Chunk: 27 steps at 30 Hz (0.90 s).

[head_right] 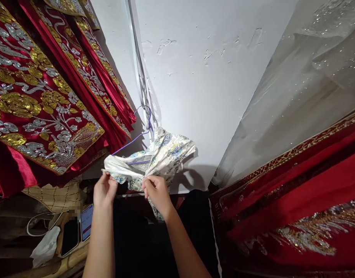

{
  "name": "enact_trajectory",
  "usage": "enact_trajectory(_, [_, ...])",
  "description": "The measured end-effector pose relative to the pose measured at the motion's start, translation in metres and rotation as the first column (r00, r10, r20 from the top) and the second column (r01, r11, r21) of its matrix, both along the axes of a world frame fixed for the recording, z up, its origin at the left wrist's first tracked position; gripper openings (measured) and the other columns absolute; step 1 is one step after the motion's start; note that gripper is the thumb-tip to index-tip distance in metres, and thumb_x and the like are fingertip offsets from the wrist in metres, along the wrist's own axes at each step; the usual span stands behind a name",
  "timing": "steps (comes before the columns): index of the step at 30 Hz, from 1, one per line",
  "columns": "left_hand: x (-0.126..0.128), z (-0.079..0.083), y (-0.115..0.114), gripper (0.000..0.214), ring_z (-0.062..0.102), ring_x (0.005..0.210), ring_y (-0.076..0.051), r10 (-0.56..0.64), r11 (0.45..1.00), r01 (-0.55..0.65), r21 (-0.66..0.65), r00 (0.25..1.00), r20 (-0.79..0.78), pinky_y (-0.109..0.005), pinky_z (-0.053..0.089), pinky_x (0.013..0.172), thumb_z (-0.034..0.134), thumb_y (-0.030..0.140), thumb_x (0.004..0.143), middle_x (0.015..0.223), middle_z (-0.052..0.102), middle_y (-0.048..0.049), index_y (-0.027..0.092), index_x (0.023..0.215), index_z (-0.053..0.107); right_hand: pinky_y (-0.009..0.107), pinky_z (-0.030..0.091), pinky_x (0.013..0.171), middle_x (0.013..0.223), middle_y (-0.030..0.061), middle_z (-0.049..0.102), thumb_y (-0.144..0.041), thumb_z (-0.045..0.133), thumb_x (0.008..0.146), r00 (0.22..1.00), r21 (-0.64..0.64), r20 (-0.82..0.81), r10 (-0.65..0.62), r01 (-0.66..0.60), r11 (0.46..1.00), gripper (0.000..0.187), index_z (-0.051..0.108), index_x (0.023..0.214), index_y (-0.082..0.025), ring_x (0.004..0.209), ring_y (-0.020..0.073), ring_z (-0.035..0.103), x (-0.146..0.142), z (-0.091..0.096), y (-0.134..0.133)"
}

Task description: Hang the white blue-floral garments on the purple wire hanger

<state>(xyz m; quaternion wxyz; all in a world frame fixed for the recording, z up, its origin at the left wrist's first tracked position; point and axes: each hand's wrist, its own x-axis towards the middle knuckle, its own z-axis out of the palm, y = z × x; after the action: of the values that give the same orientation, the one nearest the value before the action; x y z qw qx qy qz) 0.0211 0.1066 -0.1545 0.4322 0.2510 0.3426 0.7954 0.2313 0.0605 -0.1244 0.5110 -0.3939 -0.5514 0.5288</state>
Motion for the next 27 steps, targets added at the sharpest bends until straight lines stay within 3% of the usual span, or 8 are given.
enact_trajectory(3, [0.013, -0.032, -0.012, 0.024, 0.054, 0.06, -0.01, -0.09, 0.99, 0.069, -0.124, 0.981, -0.172, -0.024, 0.049, 0.069, 0.072, 0.035, 0.078, 0.063, 0.056, 0.0027, 0.016, 0.073, 0.057, 0.024, 0.028, 0.047, 0.044, -0.0035, 0.049, -0.029, 0.05, 0.086, 0.996, -0.072, -0.07, -0.059, 0.054, 0.996, 0.026, 0.058, 0.063, -0.019, 0.042, 0.0095, 0.04, 0.002, -0.011, -0.003])
enact_trajectory(6, [0.025, -0.045, -0.021, 0.027, 0.057, 0.065, -0.013, -0.24, 0.959, 0.158, -0.237, 0.897, -0.372, -0.026, 0.048, 0.069, 0.074, 0.039, 0.076, 0.068, 0.061, -0.0001, 0.015, 0.075, 0.063, 0.024, 0.027, 0.046, 0.045, -0.0037, 0.048, -0.035, 0.051, 0.088, 0.981, -0.098, -0.115, -0.157, 0.146, 0.984, 0.028, 0.057, 0.066, -0.019, 0.042, 0.0097, 0.038, 0.014, -0.019, -0.002])
enact_trajectory(12, [0.032, -0.034, -0.026, 0.027, 0.058, 0.07, -0.018, -0.367, 0.923, 0.183, -0.339, 0.686, -0.628, -0.028, 0.046, 0.073, 0.061, 0.043, 0.084, 0.068, 0.063, -0.002, 0.018, 0.072, 0.062, 0.025, 0.028, 0.046, 0.045, -0.0022, 0.049, -0.04, 0.053, 0.089, 0.975, -0.124, -0.09, -0.205, 0.193, 0.973, 0.033, 0.058, 0.064, -0.019, 0.042, 0.0107, 0.038, 0.033, -0.02, 0.0])
enact_trajectory(18, [0.042, -0.033, -0.041, 0.023, 0.06, 0.064, -0.02, -0.52, 0.854, 0.292, -0.43, 0.493, -0.697, -0.03, 0.044, 0.068, 0.063, 0.033, 0.081, 0.064, 0.066, -0.0044, 0.018, 0.065, 0.064, 0.026, 0.026, 0.046, 0.042, -0.0031, 0.045, -0.037, 0.053, 0.088, 0.954, -0.132, -0.118, -0.274, 0.259, 0.957, 0.032, 0.056, 0.061, -0.02, 0.04, 0.0103, 0.035, 0.031, -0.024, -0.008])
enact_trajectory(20, [0.047, -0.034, -0.043, 0.025, 0.06, 0.07, -0.02, -0.514, 0.858, 0.314, -0.407, 0.513, -0.688, -0.029, 0.045, 0.071, 0.061, 0.038, 0.085, 0.071, 0.067, -0.0042, 0.017, 0.072, 0.065, 0.026, 0.026, 0.046, 0.041, -0.0038, 0.042, -0.037, 0.052, 0.088, 0.954, -0.123, -0.103, -0.283, 0.27, 0.955, 0.033, 0.054, 0.059, -0.02, 0.04, 0.0104, 0.034, 0.033, -0.03, -0.009])
enact_trajectory(22, [0.052, -0.029, -0.042, 0.029, 0.059, 0.075, -0.018, -0.472, 0.882, 0.315, -0.352, 0.604, -0.642, -0.028, 0.045, 0.074, 0.059, 0.044, 0.089, 0.077, 0.065, -0.0035, 0.017, 0.08, 0.063, 0.026, 0.027, 0.046, 0.04, -0.0039, 0.04, -0.038, 0.052, 0.087, 0.969, -0.136, -0.034, -0.243, 0.237, 0.962, 0.034, 0.053, 0.058, -0.02, 0.04, 0.011, 0.034, 0.04, -0.038, -0.007])
enact_trajectory(25, [0.058, -0.01, -0.045, 0.03, 0.058, 0.078, -0.017, -0.445, 0.895, 0.357, -0.268, 0.766, -0.464, -0.026, 0.046, 0.074, 0.062, 0.048, 0.088, 0.086, 0.064, -0.0037, 0.018, 0.089, 0.062, 0.027, 0.028, 0.048, 0.042, -0.0028, 0.04, -0.04, 0.056, 0.086, 0.956, -0.113, 0.168, -0.241, 0.261, 0.959, 0.037, 0.052, 0.055, -0.02, 0.043, 0.0119, 0.036, 0.051, -0.046, -0.001])
enact_trajectory(27, [0.065, 0.007, -0.053, 0.029, 0.06, 0.083, -0.018, -0.464, 0.885, 0.418, -0.203, 0.818, -0.339, -0.027, 0.047, 0.077, 0.061, 0.047, 0.09, 0.096, 0.065, -0.0054, 0.02, 0.1, 0.062, 0.027, 0.03, 0.05, 0.048, -0.0009, 0.044, -0.046, 0.059, 0.086, 0.912, -0.035, 0.25, -0.324, 0.343, 0.939, 0.042, 0.05, 0.054, -0.02, 0.049, 0.0133, 0.04, 0.054, -0.047, 0.001])
